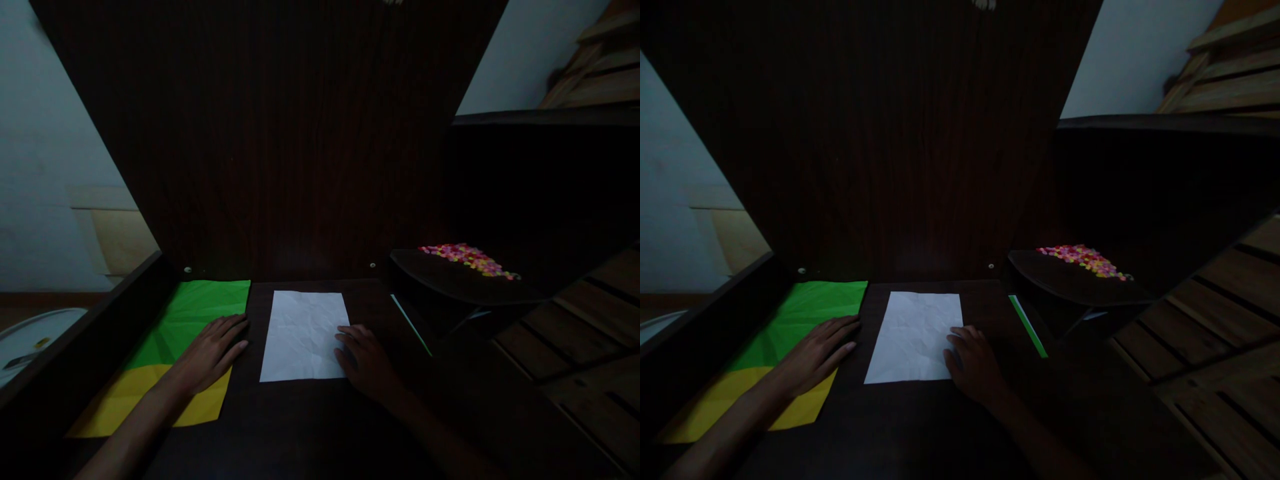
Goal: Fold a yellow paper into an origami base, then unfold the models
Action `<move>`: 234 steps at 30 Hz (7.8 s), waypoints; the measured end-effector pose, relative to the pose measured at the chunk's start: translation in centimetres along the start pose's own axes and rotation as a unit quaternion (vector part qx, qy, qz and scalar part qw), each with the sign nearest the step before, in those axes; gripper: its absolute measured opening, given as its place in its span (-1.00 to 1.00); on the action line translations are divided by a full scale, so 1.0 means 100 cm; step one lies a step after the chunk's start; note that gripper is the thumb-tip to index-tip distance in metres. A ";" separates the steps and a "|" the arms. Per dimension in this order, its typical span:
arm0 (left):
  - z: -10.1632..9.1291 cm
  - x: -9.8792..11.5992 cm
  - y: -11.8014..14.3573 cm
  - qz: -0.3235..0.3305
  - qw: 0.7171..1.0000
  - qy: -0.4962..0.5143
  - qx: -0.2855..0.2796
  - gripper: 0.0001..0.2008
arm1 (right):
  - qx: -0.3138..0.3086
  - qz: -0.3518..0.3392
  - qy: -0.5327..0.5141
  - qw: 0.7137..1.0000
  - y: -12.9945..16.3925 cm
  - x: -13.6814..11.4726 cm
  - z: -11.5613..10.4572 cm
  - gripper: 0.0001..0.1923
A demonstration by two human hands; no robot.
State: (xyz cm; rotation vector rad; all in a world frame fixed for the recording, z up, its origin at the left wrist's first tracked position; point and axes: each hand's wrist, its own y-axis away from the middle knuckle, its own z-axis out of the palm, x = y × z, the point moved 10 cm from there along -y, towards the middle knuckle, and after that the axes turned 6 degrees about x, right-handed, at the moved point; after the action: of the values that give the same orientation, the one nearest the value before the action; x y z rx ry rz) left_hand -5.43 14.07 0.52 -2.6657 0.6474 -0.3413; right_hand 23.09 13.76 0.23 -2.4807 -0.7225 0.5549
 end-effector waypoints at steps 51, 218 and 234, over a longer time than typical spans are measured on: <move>0.015 0.045 -0.036 -0.148 0.987 0.041 0.049 -0.63 | -0.017 0.202 -0.141 0.969 -0.040 0.060 0.009 -0.74; 0.038 0.019 -0.001 -0.372 0.725 0.573 0.084 -0.60 | -0.029 0.356 -0.538 0.764 -0.022 0.055 0.045 -0.67; -0.008 0.038 -0.007 -0.204 0.919 0.270 0.205 -0.28 | -0.051 0.350 -0.543 0.762 -0.022 0.042 0.047 -0.61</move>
State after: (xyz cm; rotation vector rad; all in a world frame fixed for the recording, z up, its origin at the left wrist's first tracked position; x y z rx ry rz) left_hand -2.11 12.61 2.09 -2.2684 0.1169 -1.2124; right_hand 23.11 19.42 -3.27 -2.2678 -0.0924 2.3803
